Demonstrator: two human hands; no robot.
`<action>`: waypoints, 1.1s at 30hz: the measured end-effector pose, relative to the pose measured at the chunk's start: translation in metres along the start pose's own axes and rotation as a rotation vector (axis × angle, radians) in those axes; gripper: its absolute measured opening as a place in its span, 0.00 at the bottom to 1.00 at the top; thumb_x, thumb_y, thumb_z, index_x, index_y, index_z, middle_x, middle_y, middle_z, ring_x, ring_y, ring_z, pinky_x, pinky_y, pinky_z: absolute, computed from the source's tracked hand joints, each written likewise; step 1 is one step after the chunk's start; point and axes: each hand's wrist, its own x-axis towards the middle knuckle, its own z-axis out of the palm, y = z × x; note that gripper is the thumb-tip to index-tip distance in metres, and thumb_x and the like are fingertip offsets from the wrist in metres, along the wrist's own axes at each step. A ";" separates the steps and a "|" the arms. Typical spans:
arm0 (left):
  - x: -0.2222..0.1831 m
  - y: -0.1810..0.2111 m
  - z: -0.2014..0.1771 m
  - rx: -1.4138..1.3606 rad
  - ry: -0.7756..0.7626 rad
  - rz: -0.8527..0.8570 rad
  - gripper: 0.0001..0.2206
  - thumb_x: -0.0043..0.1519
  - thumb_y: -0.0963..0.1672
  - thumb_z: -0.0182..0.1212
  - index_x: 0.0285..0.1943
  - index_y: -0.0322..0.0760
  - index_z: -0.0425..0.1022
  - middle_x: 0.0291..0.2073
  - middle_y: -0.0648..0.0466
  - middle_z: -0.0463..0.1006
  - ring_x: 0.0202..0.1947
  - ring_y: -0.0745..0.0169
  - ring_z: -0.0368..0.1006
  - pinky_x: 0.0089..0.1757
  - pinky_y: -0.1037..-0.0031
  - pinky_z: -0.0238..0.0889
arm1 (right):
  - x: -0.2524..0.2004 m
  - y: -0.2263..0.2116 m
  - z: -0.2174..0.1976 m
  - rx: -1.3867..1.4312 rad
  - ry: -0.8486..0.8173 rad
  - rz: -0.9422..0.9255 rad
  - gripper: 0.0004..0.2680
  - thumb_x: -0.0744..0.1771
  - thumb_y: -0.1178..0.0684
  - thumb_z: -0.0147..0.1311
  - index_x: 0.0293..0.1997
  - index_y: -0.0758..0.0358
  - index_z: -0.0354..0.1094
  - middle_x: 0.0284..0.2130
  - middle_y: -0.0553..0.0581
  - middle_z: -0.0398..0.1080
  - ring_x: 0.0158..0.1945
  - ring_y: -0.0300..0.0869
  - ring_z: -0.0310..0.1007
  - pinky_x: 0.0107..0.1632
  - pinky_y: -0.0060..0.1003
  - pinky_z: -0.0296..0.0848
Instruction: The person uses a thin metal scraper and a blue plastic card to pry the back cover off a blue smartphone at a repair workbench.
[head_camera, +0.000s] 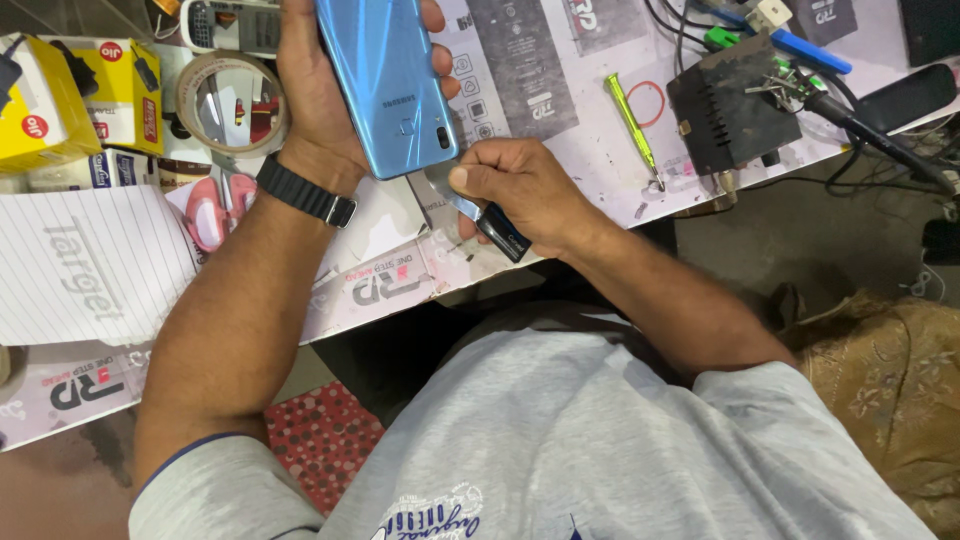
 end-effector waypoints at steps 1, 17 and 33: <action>0.000 -0.001 0.000 0.006 0.005 -0.004 0.35 0.70 0.63 0.39 0.61 0.29 0.70 0.47 0.42 0.76 0.42 0.50 0.78 0.43 0.57 0.78 | 0.000 0.000 -0.001 0.006 -0.009 -0.008 0.08 0.70 0.53 0.53 0.35 0.66 0.70 0.21 0.58 0.74 0.20 0.35 0.73 0.24 0.26 0.73; -0.001 0.002 0.001 -0.013 -0.028 -0.074 0.36 0.68 0.62 0.38 0.62 0.27 0.69 0.46 0.40 0.76 0.42 0.49 0.78 0.43 0.56 0.77 | -0.003 0.010 -0.007 0.007 -0.089 -0.081 0.07 0.71 0.56 0.53 0.37 0.68 0.70 0.23 0.55 0.72 0.24 0.35 0.75 0.26 0.27 0.75; -0.004 0.006 0.002 -0.055 -0.049 -0.228 0.34 0.69 0.60 0.37 0.64 0.26 0.68 0.48 0.38 0.76 0.41 0.46 0.79 0.42 0.55 0.78 | -0.002 -0.002 -0.012 -0.204 -0.220 -0.032 0.08 0.71 0.55 0.53 0.35 0.68 0.72 0.22 0.56 0.73 0.24 0.36 0.77 0.27 0.29 0.77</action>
